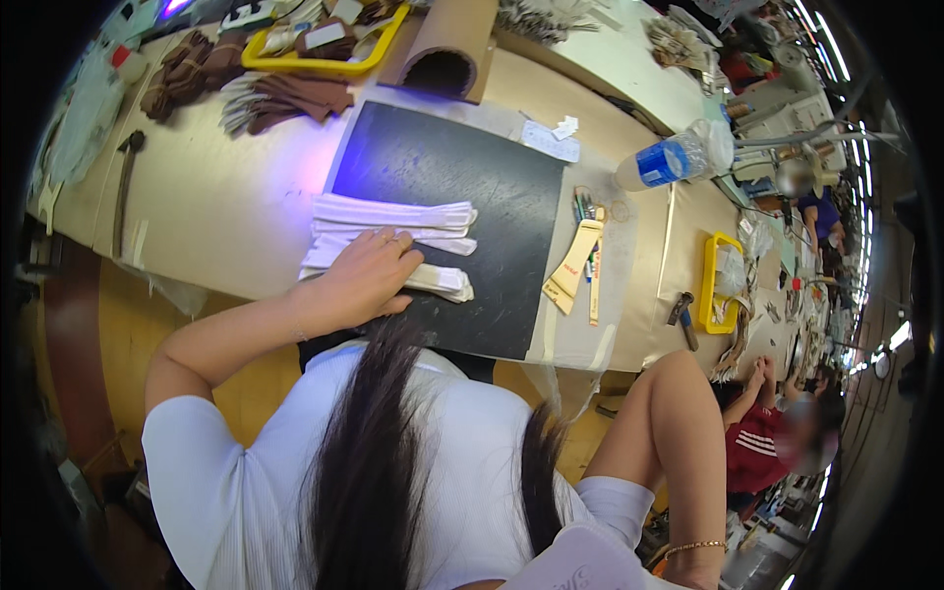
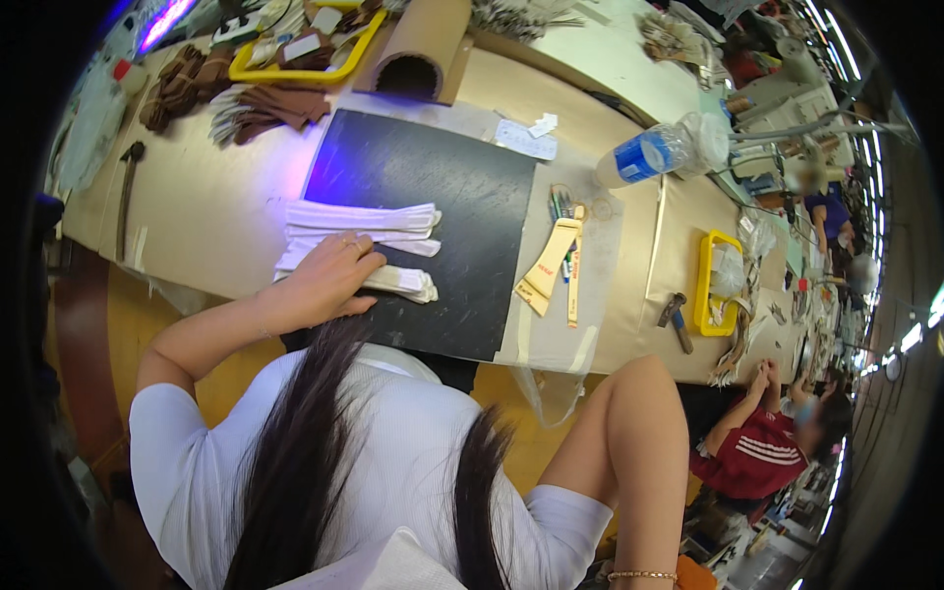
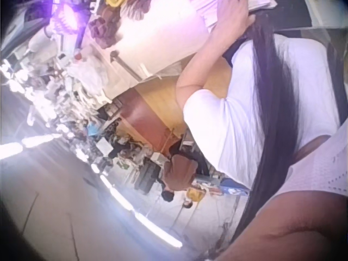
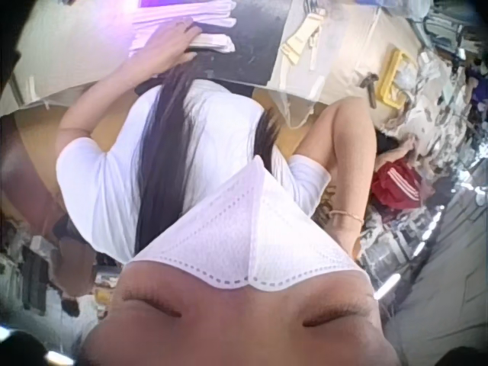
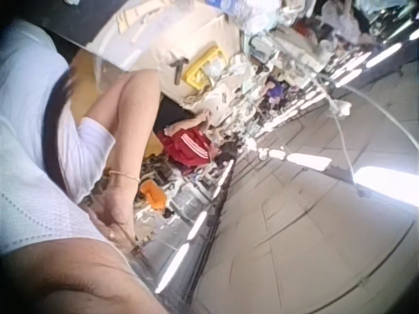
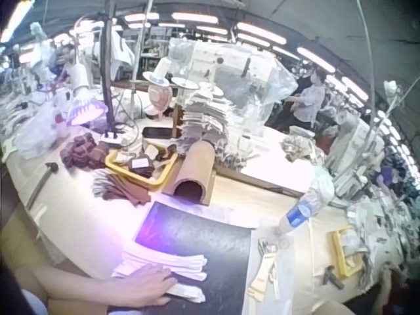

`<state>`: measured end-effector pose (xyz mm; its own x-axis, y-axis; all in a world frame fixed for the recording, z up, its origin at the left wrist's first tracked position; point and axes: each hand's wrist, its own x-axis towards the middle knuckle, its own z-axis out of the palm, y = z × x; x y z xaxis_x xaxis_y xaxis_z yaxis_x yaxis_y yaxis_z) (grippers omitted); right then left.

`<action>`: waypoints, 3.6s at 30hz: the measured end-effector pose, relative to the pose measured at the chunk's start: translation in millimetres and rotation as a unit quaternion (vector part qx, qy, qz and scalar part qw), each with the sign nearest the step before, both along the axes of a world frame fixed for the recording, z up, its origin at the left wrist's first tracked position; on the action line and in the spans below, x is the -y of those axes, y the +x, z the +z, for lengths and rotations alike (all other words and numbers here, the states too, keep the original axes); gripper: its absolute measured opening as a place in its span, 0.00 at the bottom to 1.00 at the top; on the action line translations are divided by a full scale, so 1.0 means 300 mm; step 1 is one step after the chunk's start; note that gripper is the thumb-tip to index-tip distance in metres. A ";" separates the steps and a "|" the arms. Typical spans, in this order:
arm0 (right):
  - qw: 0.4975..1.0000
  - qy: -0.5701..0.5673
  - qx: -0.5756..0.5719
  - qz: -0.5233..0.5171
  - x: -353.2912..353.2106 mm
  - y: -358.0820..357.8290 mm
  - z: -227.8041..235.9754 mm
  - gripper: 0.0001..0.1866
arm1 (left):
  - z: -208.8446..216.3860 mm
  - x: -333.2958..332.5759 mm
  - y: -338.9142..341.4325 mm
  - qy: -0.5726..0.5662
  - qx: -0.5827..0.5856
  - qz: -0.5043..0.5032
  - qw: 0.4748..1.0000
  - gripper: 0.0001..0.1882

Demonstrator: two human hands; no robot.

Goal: The person repeatedly folds thin white fabric strips by hand and stacks them on a black work surface. They occasionally adjust the stack and use a small hammer to tap the pile. The workspace includes sewing machines and other tools in the background.

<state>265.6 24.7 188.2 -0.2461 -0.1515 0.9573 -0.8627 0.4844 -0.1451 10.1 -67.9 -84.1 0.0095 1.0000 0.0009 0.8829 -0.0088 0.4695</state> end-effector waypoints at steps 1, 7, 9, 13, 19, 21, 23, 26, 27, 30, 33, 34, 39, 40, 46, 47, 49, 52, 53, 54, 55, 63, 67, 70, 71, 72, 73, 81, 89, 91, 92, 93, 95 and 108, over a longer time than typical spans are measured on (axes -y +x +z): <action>1.000 -0.002 0.003 0.005 -0.002 0.001 0.003 0.21 | -0.006 -0.001 0.003 0.007 -0.003 -0.002 1.000 0.21; 0.999 -0.015 0.007 0.035 -0.030 0.001 -0.005 0.24 | -0.030 -0.006 0.009 0.014 0.024 0.008 1.000 0.19; 0.999 -0.018 0.006 0.046 -0.041 -0.006 -0.007 0.25 | -0.031 -0.011 0.001 -0.006 0.039 0.006 0.999 0.20; 0.996 -0.019 0.003 0.082 -0.057 -0.026 -0.016 0.27 | -0.041 -0.012 0.026 -0.033 0.022 0.014 0.999 0.23; 0.988 -0.031 -0.016 0.151 -0.103 -0.073 -0.066 0.30 | -0.061 -0.023 0.052 -0.062 0.001 0.001 0.998 0.25; 0.985 -0.035 -0.015 0.166 -0.117 -0.111 -0.076 0.30 | -0.053 -0.031 0.050 -0.064 0.005 -0.011 0.998 0.25; 0.982 -0.036 -0.021 0.185 -0.123 -0.124 -0.092 0.31 | -0.040 -0.021 0.055 -0.059 0.006 -0.015 0.998 0.24; 0.977 -0.035 -0.033 0.208 -0.126 -0.147 -0.111 0.33 | -0.066 -0.013 0.077 -0.050 0.005 -0.008 0.999 0.22; 0.975 -0.038 -0.038 0.217 -0.128 -0.154 -0.115 0.33 | -0.074 -0.004 0.082 -0.033 -0.003 -0.004 0.999 0.22; 0.971 -0.038 -0.044 0.232 -0.126 -0.176 -0.119 0.35 | -0.098 0.008 0.096 0.006 -0.009 -0.002 1.000 0.22; 0.968 -0.040 -0.049 0.243 -0.134 -0.172 -0.134 0.36 | -0.071 0.007 0.085 -0.022 0.020 -0.011 1.000 0.21; 0.968 -0.042 -0.054 0.243 -0.138 -0.164 -0.140 0.37 | -0.066 0.003 0.077 -0.026 0.030 -0.009 0.999 0.21; 0.968 -0.044 -0.073 0.234 -0.138 -0.150 -0.123 0.39 | -0.008 -0.048 0.023 -0.052 0.123 0.003 0.991 0.21; 0.968 -0.050 -0.079 0.232 -0.148 -0.142 -0.122 0.39 | 0.017 -0.061 0.012 -0.056 0.159 0.001 0.986 0.19; 0.956 -0.178 -0.125 0.198 -0.289 -0.068 -0.223 0.42 | 0.120 -0.101 -0.051 -0.032 0.457 -0.032 0.888 0.16; 0.956 -0.209 -0.112 0.171 -0.330 -0.054 -0.282 0.43 | 0.125 -0.110 -0.052 -0.053 0.525 -0.034 0.849 0.15; 0.978 -0.206 0.033 0.006 -0.408 -0.072 -0.416 0.37 | 0.142 -0.123 -0.048 -0.084 0.657 -0.034 0.749 0.15; 0.952 -0.131 0.174 -0.215 -0.416 -0.195 -0.541 0.52 | 0.189 -0.146 -0.031 -0.113 0.666 -0.091 0.732 0.14; 0.931 -0.095 0.207 -0.285 -0.389 -0.249 -0.558 0.56 | 0.177 -0.168 -0.018 -0.116 0.665 -0.113 0.729 0.14; 0.940 -0.095 0.205 -0.257 -0.362 -0.281 -0.568 0.55 | 0.173 -0.177 -0.010 -0.122 0.661 -0.139 0.728 0.14; 0.947 -0.096 0.203 -0.231 -0.334 -0.305 -0.578 0.55 | 0.170 -0.164 -0.008 -0.136 0.666 -0.135 0.721 0.14; 0.875 0.043 0.465 -0.123 -0.279 -0.345 -0.500 0.49 | 0.206 -0.140 -0.011 -0.182 0.671 -0.108 0.711 0.15; 0.858 0.101 0.490 -0.115 -0.288 -0.350 -0.531 0.50 | 0.148 -0.169 -0.006 -0.167 0.631 -0.141 0.745 0.14; 0.870 0.058 0.472 -0.127 -0.288 -0.341 -0.544 0.50 | 0.180 -0.168 -0.016 -0.170 0.584 -0.155 0.779 0.15; 0.876 0.046 0.466 -0.118 -0.292 -0.337 -0.543 0.50 | 0.191 -0.163 -0.017 -0.175 0.575 -0.154 0.784 0.15; 0.881 0.036 0.460 -0.107 -0.294 -0.334 -0.544 0.50 | 0.184 -0.165 -0.016 -0.183 0.598 -0.159 0.764 0.15; 0.876 0.053 0.467 -0.112 -0.294 -0.335 -0.548 0.50 | 0.165 -0.170 -0.014 -0.190 0.621 -0.163 0.743 0.15; 0.877 -0.014 0.438 -0.197 -0.255 -0.320 -0.563 0.53 | 0.088 -0.191 0.016 -0.150 0.711 -0.178 0.663 0.12; 0.847 0.108 0.493 -0.166 -0.274 -0.289 -0.579 0.54 | 0.051 -0.197 0.022 -0.137 0.702 -0.157 0.682 0.12; 0.846 0.104 0.496 -0.166 -0.265 -0.282 -0.584 0.54 | 0.048 -0.194 0.024 -0.137 0.695 -0.158 0.687 0.12; 0.845 0.095 0.498 -0.168 -0.259 -0.276 -0.593 0.54 | 0.048 -0.203 0.027 -0.138 0.692 -0.165 0.689 0.13; 0.843 0.085 0.502 -0.173 -0.251 -0.268 -0.605 0.54 | 0.051 -0.212 0.031 -0.140 0.689 -0.174 0.689 0.14; 0.851 0.088 0.488 -0.175 -0.247 -0.286 -0.600 0.54 | 0.066 -0.206 -0.005 -0.174 0.646 -0.148 0.728 0.17; 0.891 0.054 0.419 -0.166 -0.267 -0.251 -0.628 0.54 | 0.153 -0.195 -0.024 -0.219 0.531 -0.074 0.815 0.26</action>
